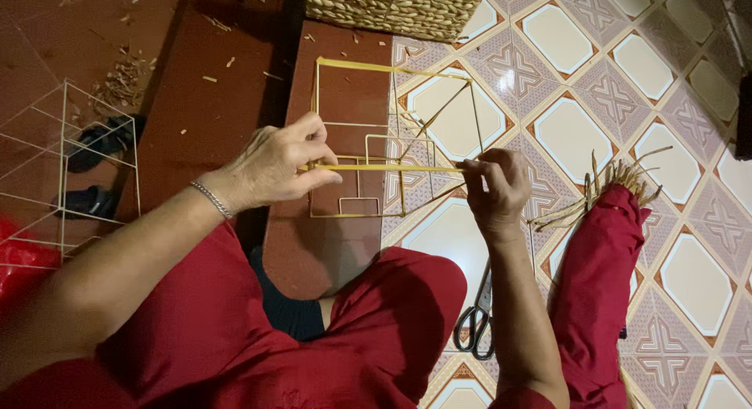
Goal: The person sits on the floor and wraps yellow tape around the edges of a rectangular wire frame. They repeatedly pull tape from a roll, press it along the frame edges, and cut the tape with scissors. A second wire frame and a bundle of sticks are visible nearby.
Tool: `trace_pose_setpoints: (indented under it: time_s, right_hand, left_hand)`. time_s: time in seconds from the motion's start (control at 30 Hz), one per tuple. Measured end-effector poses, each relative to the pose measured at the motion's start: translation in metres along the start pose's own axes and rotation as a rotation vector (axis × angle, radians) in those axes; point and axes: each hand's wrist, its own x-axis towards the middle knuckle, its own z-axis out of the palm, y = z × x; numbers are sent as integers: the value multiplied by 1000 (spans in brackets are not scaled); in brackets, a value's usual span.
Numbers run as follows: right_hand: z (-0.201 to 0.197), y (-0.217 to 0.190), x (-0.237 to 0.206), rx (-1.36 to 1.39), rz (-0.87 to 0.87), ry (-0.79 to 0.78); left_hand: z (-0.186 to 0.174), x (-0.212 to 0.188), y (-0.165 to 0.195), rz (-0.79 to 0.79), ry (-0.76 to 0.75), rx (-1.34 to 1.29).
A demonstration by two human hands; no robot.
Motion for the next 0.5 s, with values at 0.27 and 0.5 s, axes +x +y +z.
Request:
trace_pose_setpoints:
  time_s: [0.27,0.5]
  right_hand:
    - [14,-44,-25,57,91,148]
    - [69,-99,-53,1452,1169,179]
  left_hand:
    - [15,2,11,-54,71,-29]
    - [22,-5,26,46,144,63]
